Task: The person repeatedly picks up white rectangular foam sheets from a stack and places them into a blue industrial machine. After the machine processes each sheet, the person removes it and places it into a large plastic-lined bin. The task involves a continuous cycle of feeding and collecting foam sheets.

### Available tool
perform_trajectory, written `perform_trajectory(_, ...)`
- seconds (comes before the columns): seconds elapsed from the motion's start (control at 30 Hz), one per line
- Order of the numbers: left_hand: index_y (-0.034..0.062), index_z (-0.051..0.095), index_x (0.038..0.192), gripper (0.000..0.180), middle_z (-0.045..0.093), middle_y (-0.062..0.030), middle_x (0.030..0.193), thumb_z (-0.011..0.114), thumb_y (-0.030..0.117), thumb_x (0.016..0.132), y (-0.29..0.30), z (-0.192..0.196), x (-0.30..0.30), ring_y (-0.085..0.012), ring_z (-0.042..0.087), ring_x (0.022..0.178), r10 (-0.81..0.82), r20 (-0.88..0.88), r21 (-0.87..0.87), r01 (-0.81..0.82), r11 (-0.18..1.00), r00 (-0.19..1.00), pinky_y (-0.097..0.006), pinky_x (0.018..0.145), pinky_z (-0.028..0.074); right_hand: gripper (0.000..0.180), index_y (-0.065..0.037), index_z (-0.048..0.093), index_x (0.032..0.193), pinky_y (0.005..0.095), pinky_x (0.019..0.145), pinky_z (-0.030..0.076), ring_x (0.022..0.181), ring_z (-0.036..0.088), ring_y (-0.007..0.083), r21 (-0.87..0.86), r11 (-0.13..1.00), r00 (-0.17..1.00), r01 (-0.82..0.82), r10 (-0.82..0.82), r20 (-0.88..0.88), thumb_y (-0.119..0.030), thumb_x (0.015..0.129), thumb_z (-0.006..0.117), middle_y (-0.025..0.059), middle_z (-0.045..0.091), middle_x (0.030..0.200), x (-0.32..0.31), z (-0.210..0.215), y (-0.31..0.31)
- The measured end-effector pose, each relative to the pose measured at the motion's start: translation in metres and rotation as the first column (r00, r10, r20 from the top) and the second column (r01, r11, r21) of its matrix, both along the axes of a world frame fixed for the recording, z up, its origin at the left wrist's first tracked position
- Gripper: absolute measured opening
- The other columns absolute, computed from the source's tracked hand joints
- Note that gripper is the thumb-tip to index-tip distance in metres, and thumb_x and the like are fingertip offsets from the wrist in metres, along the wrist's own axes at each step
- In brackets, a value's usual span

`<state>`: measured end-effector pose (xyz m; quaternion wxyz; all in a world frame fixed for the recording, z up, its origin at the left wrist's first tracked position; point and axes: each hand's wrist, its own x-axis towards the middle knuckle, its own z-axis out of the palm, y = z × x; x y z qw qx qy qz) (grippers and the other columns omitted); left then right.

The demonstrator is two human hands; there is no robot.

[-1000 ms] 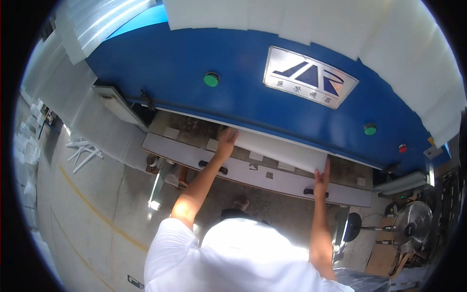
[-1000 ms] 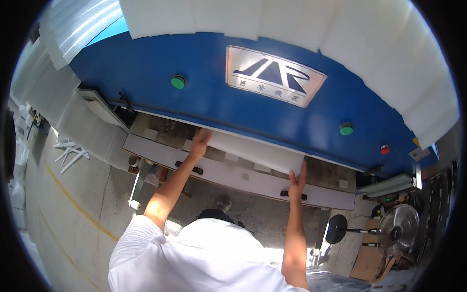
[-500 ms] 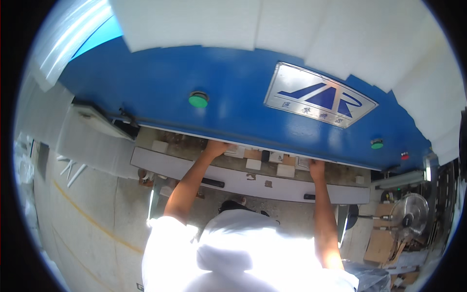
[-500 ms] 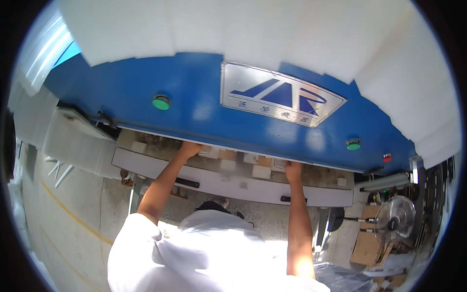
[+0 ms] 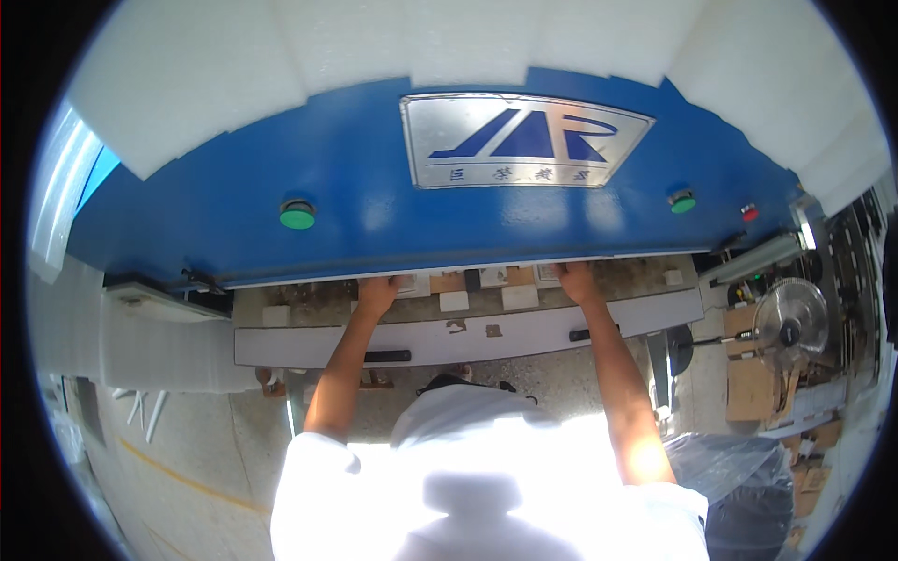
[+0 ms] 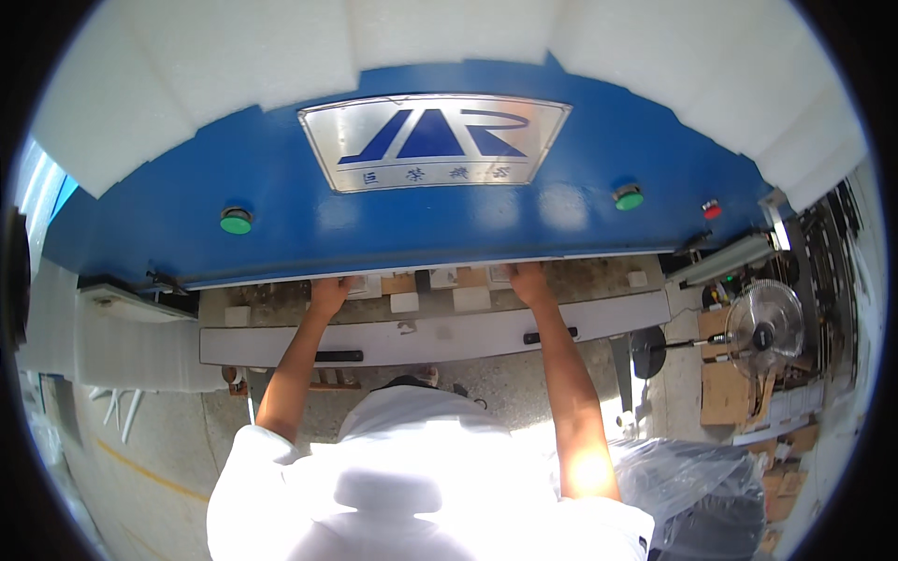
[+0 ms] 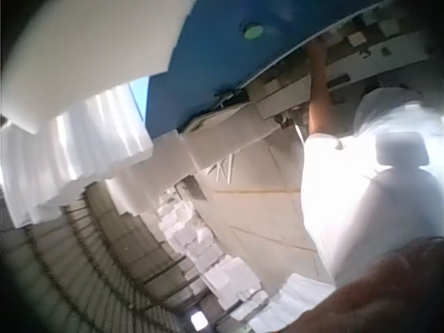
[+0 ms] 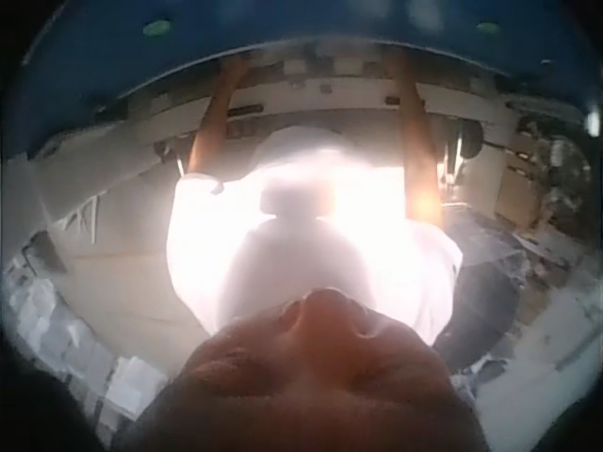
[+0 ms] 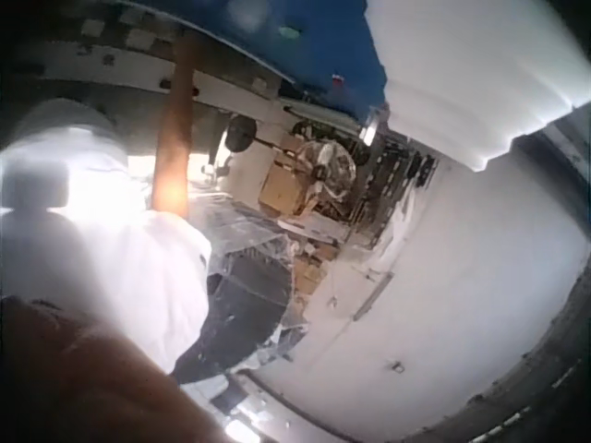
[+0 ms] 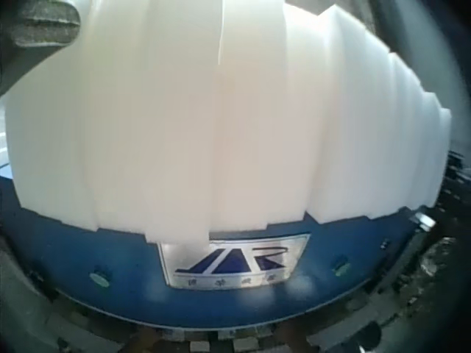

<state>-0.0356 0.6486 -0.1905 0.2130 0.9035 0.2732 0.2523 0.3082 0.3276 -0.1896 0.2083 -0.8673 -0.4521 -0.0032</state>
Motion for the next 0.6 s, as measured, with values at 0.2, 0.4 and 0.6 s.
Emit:
perform_trajectory(0.2, 0.0019, 0.060, 0.123, 0.046, 0.059, -0.0206, 0.127, 0.069, 0.029, 0.088, -0.047, 0.031, -0.050, -0.0445, 0.052, 0.118, -0.074, 0.078, 0.217, 0.055, 0.974, 0.994, -0.058, 0.098, 0.036, 0.069, 0.001, 0.028, 0.150, 0.0506, 0.117, 0.019, 0.142, 0.026, 0.0457, 0.540, 0.750, 0.921, 0.382, -0.356, -0.158, -0.028, 0.096, 0.059, 0.0267, 0.031, 0.153, -0.049, 0.003, -0.071)
perform_trajectory(0.4, 0.0001, 0.046, 0.141, 0.066, 0.029, -0.0297, 0.153, 0.054, 0.046, 0.095, -0.043, 0.193, -0.046, -0.0489, 0.024, 0.141, -0.085, 0.380, 0.657, -0.204, 0.726, 0.921, -0.063, 0.111, 0.020, 0.077, 0.004, 0.017, 0.153, 0.0485, 0.119, 0.014, 0.148, 0.015, 0.0419, 0.784, 0.612, 0.892, 0.098, -0.404, 0.204, -0.043, 0.100, 0.047, 0.0275, 0.013, 0.159, -0.029, 0.197, -0.049)
perform_trajectory(0.6, -0.0020, 0.032, 0.150, 0.092, 0.024, -0.0319, 0.154, 0.026, 0.071, 0.095, -0.001, 0.291, 0.023, -0.0505, 0.024, 0.141, 0.087, 0.629, 0.694, -0.608, 0.385, 0.773, -0.062, 0.112, 0.020, 0.084, 0.003, 0.025, 0.152, 0.0574, 0.116, 0.010, 0.145, 0.015, 0.0479, 0.809, 0.583, 0.716, -0.079, -0.531, 0.453, -0.061, 0.098, 0.033, 0.0309, 0.015, 0.157, 0.007, 0.287, 0.009)
